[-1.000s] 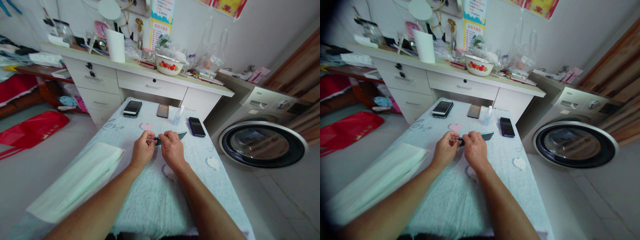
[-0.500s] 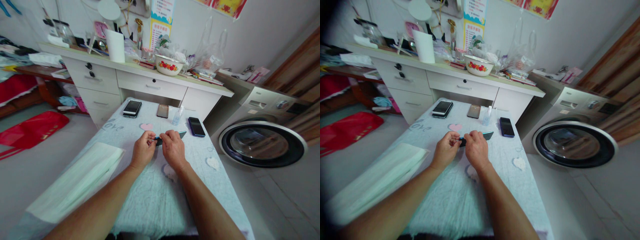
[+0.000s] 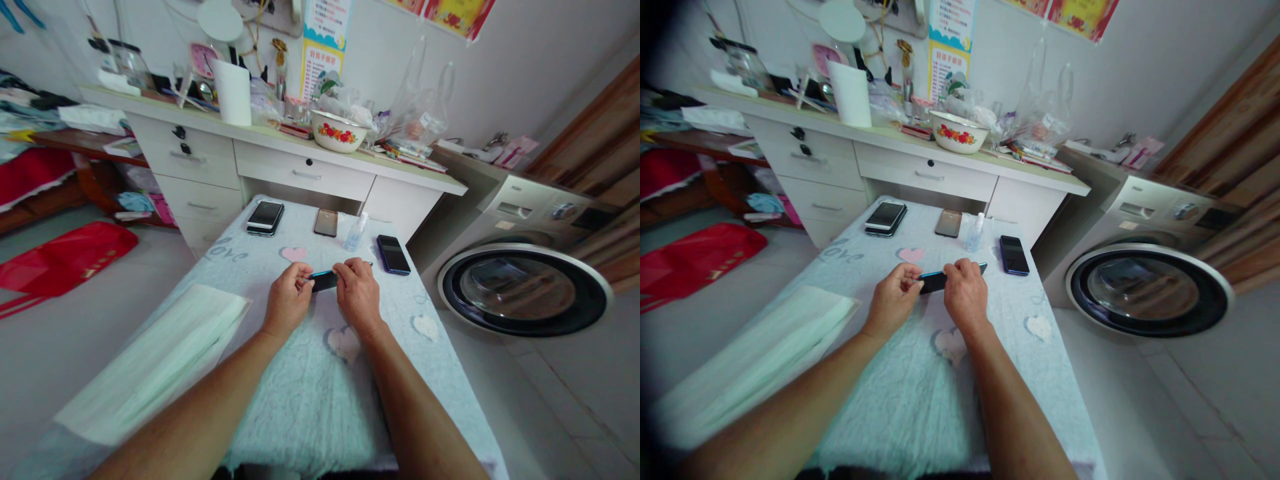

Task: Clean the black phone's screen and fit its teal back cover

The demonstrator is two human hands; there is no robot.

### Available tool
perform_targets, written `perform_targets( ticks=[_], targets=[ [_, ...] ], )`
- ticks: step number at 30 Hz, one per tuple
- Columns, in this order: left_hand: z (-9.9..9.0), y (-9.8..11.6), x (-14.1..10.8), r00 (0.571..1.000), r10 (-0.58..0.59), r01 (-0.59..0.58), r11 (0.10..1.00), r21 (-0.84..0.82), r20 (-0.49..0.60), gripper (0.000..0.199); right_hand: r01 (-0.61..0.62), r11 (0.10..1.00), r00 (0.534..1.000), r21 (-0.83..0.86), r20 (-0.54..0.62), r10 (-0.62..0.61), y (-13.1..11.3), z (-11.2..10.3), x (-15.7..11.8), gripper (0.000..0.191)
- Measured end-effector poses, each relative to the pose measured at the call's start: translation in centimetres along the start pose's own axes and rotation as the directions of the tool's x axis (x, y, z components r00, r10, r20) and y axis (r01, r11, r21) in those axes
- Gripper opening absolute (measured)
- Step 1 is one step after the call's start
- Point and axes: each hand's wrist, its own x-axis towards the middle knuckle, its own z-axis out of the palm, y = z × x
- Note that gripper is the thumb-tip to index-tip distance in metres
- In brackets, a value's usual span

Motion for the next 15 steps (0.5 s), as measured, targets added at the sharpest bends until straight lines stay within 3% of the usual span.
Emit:
perform_targets(
  ticks=[15],
  targets=[
    [-0.1,0.0,0.0,1.000,-0.010,0.010,1.000,0.009,0.004,0.015,-0.055,0.998,0.998,-0.023,-0.039,0.054,1.6,0.0,0.1,0.023]
  ],
)
